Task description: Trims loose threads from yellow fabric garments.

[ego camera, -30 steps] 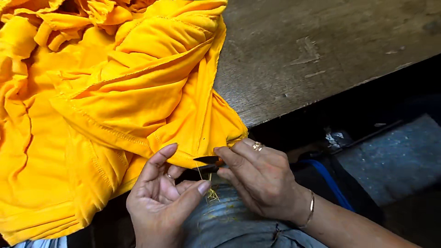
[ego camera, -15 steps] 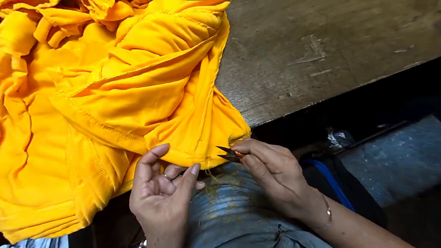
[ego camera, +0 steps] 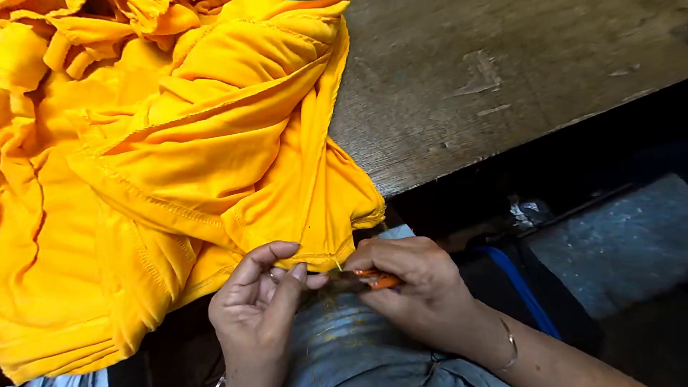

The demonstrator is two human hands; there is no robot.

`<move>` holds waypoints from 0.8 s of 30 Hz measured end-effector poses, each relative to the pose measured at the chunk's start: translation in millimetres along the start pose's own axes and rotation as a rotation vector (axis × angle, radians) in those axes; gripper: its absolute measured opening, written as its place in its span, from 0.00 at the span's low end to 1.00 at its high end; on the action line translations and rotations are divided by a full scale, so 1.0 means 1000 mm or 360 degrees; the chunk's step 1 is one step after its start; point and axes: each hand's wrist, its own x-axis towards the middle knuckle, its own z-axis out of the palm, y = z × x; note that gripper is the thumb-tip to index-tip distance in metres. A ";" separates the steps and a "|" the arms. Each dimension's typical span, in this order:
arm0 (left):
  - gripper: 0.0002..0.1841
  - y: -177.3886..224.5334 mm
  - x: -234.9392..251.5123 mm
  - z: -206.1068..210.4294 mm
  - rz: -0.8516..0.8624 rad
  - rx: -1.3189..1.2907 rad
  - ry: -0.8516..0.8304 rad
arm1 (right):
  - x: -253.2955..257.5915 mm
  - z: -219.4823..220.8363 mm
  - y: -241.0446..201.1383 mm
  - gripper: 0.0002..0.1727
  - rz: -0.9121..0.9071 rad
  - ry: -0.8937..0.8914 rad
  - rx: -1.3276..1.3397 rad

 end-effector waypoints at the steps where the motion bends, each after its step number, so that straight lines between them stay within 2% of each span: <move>1: 0.17 0.001 -0.001 0.001 -0.0041 -0.0033 -0.0013 | -0.002 0.000 -0.001 0.04 -0.0138 -0.0014 -0.0124; 4: 0.28 0.004 -0.001 0.010 -0.0104 -0.0077 0.0008 | -0.005 -0.001 -0.006 0.09 -0.0392 -0.0127 -0.0434; 6: 0.31 0.005 -0.001 0.013 -0.0108 -0.0023 0.0043 | -0.005 0.001 -0.009 0.09 -0.0464 -0.0179 -0.0511; 8: 0.31 0.005 -0.001 0.013 -0.0104 0.0004 0.0069 | -0.006 0.001 -0.010 0.11 -0.0462 -0.0212 -0.0482; 11: 0.32 0.006 -0.001 0.007 -0.0131 -0.0102 0.0110 | -0.006 -0.009 -0.008 0.24 -0.0321 -0.0172 -0.0588; 16: 0.32 0.011 -0.002 0.006 -0.0248 -0.0276 0.0185 | -0.010 -0.019 0.004 0.21 -0.0316 0.0035 -0.1004; 24: 0.34 0.010 -0.006 0.011 -0.0253 -0.0282 0.0228 | 0.002 -0.002 0.005 0.19 -0.0448 0.0101 -0.1031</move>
